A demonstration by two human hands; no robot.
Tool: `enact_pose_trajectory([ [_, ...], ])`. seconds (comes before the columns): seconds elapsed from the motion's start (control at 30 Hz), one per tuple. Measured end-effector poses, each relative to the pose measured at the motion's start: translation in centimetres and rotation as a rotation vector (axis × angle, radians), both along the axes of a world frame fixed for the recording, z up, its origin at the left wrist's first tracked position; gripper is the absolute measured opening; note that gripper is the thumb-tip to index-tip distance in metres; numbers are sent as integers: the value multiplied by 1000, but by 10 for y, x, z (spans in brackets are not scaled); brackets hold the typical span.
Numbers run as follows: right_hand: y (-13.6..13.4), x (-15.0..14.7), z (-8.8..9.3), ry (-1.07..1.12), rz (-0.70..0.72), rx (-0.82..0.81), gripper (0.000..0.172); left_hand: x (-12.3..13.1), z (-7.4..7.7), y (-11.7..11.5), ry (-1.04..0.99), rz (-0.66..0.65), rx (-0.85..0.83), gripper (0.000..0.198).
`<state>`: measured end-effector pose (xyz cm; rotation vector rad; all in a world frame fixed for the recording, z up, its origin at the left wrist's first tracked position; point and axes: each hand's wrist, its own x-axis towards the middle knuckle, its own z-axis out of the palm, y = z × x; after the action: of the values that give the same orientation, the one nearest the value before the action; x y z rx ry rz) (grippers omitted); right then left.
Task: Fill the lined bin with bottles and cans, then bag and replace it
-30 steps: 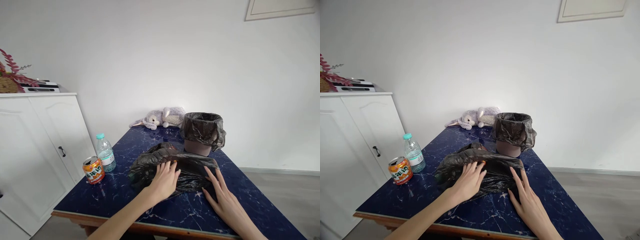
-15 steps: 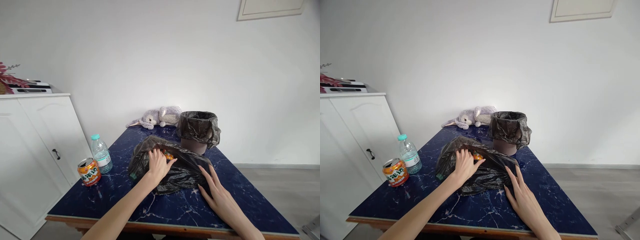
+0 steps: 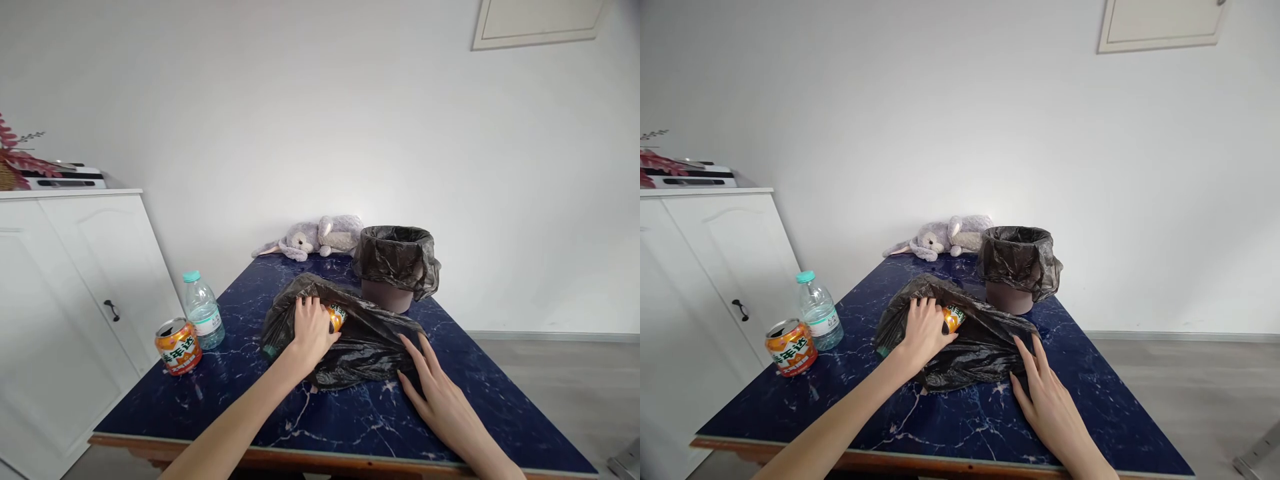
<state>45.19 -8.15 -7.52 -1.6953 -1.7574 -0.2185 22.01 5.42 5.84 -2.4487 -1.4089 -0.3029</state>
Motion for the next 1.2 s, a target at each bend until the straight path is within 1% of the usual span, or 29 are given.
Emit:
enact_pose_trajectory([
  [0.1,1,0,-1,0,-10,6,65,-14,21,-19,-19,-49,-44,59],
  [0.2,2,1,-3,4,-13,15,66,-35,49,-41,-19,-168,-133,66],
  [0.23,2,2,-3,4,-12,16,66,-43,60,-49,-20,-224,-192,67],
  [0.3,2,2,-4,7,-11,11,66,-60,83,-62,-42,-338,-385,69],
  [0.37,2,2,-4,13,-13,3,66,-78,107,-70,-58,-372,-544,67],
  [0.43,2,2,-4,21,-15,-10,65,-94,129,-73,-80,-327,-587,71],
  [0.5,2,2,-4,24,-15,-23,66,-108,147,-70,-130,-227,-558,80],
  [0.57,2,3,-5,18,-9,-26,67,-118,162,-63,-187,-122,-505,86],
  [0.63,3,4,-7,12,2,-23,67,-126,173,-53,-210,-61,-441,84],
  [0.77,4,6,-10,11,13,-26,67,-140,184,-26,-155,-56,-246,72],
  [0.83,4,7,-11,10,15,-33,66,-146,186,-8,-110,-37,-138,67],
  [0.9,4,8,-12,7,19,-43,66,-150,186,13,-40,17,-94,62],
  [0.97,4,8,-12,4,20,-49,65,-151,182,35,46,101,-140,61],
  [1.07,5,8,-13,0,18,-44,65,-150,170,68,131,210,-260,58],
  [1.2,5,9,-15,-13,21,-62,63,-150,148,100,190,299,-398,34],
])
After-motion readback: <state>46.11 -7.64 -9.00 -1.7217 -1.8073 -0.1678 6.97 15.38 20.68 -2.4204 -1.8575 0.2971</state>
